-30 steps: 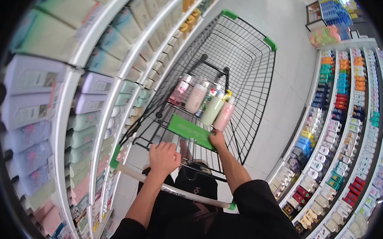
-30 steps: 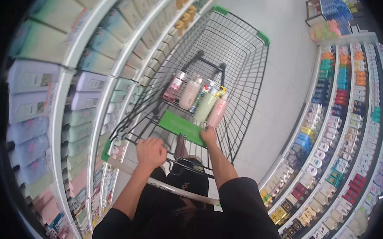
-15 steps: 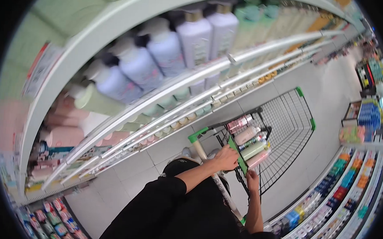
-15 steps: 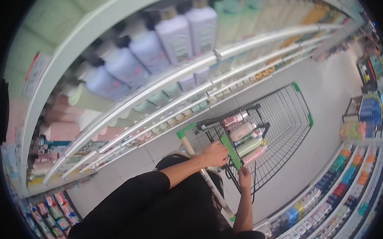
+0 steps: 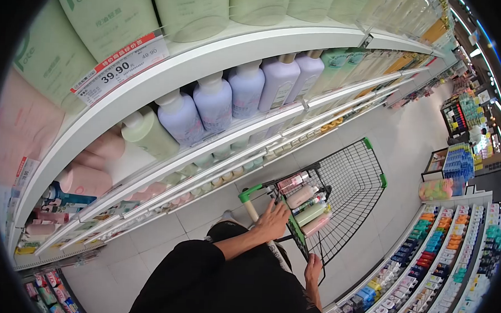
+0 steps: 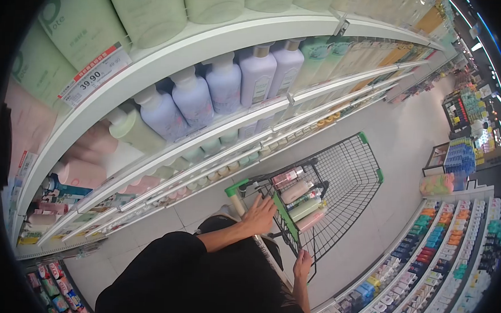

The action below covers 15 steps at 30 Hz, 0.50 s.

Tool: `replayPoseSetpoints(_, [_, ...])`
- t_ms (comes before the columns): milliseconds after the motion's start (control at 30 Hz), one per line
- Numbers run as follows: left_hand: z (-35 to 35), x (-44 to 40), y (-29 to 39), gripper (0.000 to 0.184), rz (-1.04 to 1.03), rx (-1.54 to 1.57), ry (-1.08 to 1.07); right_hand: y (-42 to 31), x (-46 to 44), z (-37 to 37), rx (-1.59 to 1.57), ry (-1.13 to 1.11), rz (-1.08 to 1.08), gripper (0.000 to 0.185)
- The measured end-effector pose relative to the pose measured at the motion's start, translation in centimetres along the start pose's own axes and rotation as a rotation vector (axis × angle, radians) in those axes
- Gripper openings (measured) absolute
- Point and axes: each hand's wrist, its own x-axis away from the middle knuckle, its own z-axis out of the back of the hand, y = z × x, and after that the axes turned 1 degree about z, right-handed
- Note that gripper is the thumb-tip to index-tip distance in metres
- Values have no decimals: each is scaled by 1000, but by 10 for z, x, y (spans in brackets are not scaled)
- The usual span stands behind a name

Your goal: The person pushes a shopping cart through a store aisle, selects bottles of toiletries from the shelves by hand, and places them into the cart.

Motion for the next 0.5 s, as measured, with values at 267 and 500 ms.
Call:
replayPoseSetpoints(267, [-2, 20, -15, 22, 49, 44, 54, -20, 39, -5, 185, -28, 158, 33])
replayPoseSetpoints(500, [4, 23, -18, 22, 49, 54, -47, -16, 46, -22, 232, 172, 225, 22])
